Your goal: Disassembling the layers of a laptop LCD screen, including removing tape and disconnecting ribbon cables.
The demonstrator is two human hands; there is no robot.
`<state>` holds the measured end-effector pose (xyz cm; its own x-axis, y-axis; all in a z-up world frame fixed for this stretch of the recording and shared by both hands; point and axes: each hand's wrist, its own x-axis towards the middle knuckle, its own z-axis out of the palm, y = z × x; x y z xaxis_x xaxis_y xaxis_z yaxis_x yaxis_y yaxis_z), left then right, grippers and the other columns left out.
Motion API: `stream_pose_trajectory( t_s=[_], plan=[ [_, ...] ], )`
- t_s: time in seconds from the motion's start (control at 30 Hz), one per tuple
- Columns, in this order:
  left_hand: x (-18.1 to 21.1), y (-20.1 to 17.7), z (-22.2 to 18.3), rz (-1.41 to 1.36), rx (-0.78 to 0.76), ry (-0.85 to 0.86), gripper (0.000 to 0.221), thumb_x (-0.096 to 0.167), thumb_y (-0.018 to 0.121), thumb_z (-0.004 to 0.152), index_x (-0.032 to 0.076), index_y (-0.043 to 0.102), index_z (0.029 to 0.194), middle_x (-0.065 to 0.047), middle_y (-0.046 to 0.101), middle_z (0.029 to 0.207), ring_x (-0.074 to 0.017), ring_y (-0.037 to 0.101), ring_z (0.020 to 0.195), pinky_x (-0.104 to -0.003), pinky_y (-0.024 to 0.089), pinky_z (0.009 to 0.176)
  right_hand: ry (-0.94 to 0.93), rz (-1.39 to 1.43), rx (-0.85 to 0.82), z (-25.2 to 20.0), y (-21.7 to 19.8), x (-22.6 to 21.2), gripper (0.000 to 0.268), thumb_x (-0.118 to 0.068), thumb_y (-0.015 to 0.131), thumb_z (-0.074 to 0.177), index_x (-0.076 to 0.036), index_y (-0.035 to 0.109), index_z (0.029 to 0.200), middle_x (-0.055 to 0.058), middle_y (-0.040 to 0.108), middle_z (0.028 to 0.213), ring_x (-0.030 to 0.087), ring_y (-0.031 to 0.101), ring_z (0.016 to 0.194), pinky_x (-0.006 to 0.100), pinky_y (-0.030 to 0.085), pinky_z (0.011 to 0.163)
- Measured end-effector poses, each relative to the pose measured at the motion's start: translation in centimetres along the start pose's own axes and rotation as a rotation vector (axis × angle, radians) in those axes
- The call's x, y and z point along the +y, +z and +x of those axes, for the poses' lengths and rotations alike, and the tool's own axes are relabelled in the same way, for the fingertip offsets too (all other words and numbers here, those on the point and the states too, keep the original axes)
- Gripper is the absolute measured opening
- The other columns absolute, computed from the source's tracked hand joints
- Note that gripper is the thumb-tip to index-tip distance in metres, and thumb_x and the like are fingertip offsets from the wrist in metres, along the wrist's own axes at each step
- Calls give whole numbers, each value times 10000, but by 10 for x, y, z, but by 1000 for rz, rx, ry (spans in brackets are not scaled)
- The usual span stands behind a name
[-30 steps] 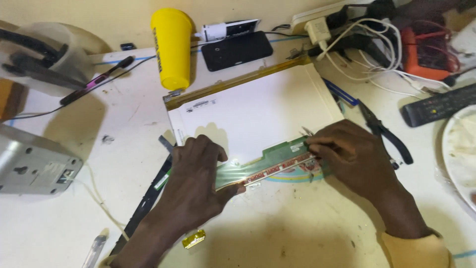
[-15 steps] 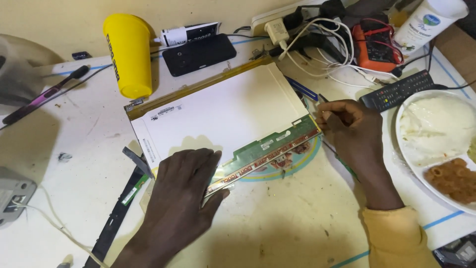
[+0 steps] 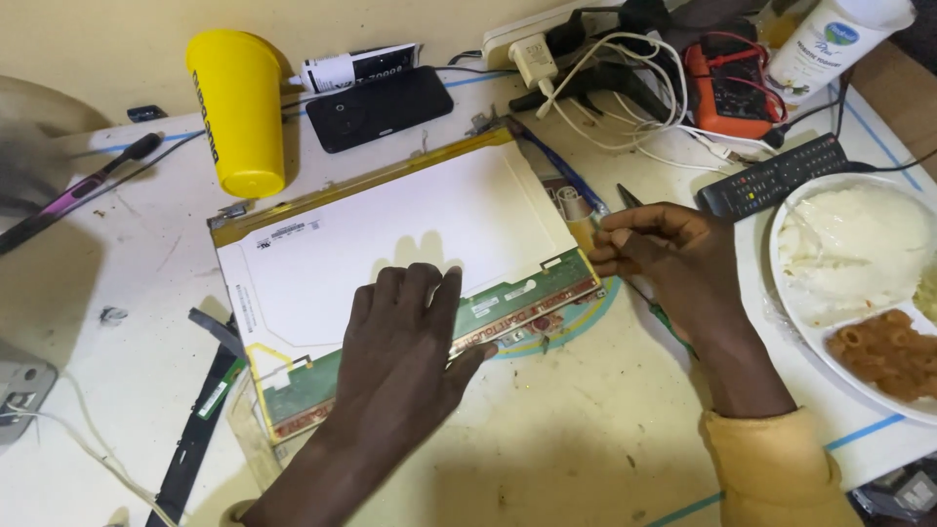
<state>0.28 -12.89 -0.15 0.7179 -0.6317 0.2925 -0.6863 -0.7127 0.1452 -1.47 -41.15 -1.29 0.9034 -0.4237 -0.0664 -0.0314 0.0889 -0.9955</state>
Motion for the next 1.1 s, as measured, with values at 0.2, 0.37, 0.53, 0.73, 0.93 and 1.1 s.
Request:
stream_pose_trajectory(
  t_s=[0.2,0.37,0.53,0.73,0.93,1.1],
  plan=[
    [-3,3,-3,-42,30,72,641,475,769,869,14,613,1284,-151,579,1079,-347,520,947,-484,448,799,118,-29,-21,-1,4,-7,163,90,654,894,97,724,1040,254,732,849,308,733,744,368,659,726],
    [-4,5,-4,5,18,143,608,441,759,882,6,587,1271,-160,569,1069,-349,514,940,-474,445,777,134,20,-57,1,1,-8,174,119,643,901,115,714,1060,271,728,885,334,733,778,397,665,762],
    [-2,2,-7,217,124,251,584,456,738,905,23,595,1270,-104,603,1044,-286,547,885,-410,484,766,155,36,-52,1,0,-9,181,97,653,891,102,719,1060,267,731,888,336,735,797,413,666,777],
    [6,-11,-7,196,190,311,326,60,598,860,-7,655,1174,-149,670,985,-304,587,736,-409,482,644,155,126,-139,4,-6,-1,198,37,685,874,95,705,1062,274,729,876,364,746,801,450,670,777],
    [9,-42,-9,382,104,350,211,-6,681,858,-28,631,1061,-171,671,909,-286,634,738,-388,579,625,159,109,-149,-2,8,-2,223,54,670,848,113,715,1059,329,768,1037,351,726,711,372,625,611],
    [-9,-118,11,236,261,332,61,127,642,1001,131,632,941,-33,620,816,-252,585,682,-440,433,496,-5,55,-55,7,-3,7,186,15,720,869,66,739,1046,190,717,865,301,637,508,332,617,506]
  ],
)
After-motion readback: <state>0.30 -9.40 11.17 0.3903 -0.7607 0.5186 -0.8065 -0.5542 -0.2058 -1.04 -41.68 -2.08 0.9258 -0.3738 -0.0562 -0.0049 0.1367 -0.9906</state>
